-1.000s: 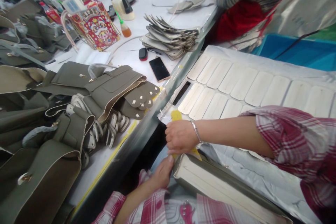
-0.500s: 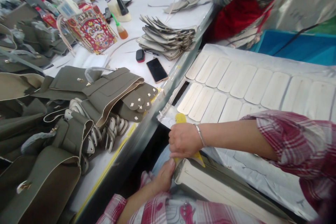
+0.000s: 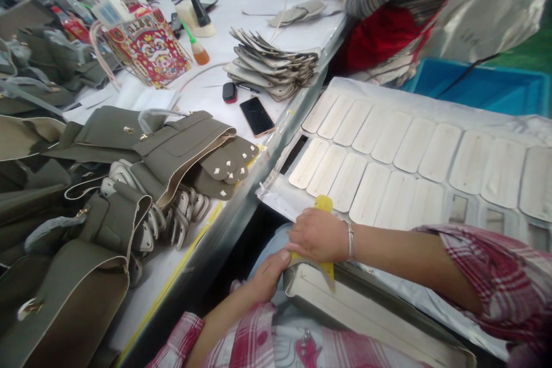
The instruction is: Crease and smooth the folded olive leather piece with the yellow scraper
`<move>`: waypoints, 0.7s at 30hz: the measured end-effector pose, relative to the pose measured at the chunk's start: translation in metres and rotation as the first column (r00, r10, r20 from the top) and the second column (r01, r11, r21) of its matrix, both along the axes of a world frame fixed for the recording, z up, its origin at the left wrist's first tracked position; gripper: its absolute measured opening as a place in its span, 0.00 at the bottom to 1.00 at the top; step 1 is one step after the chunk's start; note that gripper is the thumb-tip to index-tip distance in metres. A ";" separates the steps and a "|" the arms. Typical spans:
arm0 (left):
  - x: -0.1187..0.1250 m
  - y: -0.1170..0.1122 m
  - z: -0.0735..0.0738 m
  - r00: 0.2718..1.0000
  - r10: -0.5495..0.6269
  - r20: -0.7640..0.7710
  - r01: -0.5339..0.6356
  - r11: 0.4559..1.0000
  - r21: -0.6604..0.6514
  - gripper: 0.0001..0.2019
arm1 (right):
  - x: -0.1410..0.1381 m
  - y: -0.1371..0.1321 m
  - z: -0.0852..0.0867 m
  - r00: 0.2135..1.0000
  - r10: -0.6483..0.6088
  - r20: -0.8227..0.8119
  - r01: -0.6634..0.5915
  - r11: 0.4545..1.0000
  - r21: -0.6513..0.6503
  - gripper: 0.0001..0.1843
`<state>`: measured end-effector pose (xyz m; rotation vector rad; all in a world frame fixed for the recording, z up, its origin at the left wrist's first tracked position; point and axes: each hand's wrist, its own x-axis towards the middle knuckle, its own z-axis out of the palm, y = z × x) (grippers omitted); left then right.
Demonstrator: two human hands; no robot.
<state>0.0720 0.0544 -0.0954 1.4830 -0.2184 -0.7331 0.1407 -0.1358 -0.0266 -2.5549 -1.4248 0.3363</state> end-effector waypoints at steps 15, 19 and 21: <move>0.031 -0.007 0.020 0.930 -0.264 -0.256 0.214 0.954 -0.208 0.32 | -0.076 -0.040 0.026 0.732 -0.670 -0.124 0.630 0.735 -0.251 0.26; 0.042 -0.008 0.024 0.914 -0.306 -0.268 0.256 0.945 -0.203 0.35 | -0.109 -0.113 0.037 0.652 -0.754 -0.085 0.704 0.643 -0.302 0.17; 0.049 -0.011 0.032 0.907 -0.406 -0.111 0.392 0.911 -0.128 0.30 | -0.140 -0.148 0.035 0.602 -0.798 -0.022 0.758 0.580 -0.299 0.17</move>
